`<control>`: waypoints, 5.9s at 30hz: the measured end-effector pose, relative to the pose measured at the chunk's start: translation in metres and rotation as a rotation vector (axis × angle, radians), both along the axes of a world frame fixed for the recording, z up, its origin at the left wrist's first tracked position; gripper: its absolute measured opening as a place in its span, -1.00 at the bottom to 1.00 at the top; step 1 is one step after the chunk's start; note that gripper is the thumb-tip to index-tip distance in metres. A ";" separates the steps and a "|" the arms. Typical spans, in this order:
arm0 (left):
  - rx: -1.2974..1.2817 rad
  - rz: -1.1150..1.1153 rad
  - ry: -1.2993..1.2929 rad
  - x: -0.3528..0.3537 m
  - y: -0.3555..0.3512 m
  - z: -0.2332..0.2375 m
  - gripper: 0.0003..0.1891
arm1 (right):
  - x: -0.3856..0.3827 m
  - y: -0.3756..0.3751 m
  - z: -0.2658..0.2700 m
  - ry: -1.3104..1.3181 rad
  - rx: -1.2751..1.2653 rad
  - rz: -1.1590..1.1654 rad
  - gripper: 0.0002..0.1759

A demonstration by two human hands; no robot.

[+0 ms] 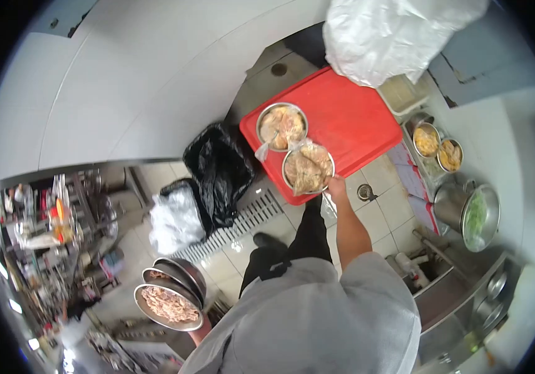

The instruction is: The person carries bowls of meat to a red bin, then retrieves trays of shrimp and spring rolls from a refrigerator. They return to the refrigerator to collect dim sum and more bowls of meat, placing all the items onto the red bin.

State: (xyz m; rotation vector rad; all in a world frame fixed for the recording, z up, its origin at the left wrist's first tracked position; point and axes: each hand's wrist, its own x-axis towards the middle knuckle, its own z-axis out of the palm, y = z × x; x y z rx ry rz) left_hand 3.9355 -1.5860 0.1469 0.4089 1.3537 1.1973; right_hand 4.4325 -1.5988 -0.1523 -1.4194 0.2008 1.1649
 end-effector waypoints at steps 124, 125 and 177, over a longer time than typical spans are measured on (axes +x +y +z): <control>-0.488 -0.279 0.505 -0.161 -0.365 -0.246 -0.78 | -0.038 -0.054 -0.064 -0.432 -0.420 0.947 -0.84; -0.585 -0.479 0.437 -0.193 -0.365 -0.280 -0.80 | -0.055 -0.067 -0.076 -0.399 -0.302 1.032 -0.90; 0.457 -1.292 0.697 -0.612 0.657 -0.037 -0.73 | -0.733 0.457 -0.024 -0.739 -0.511 1.583 -0.75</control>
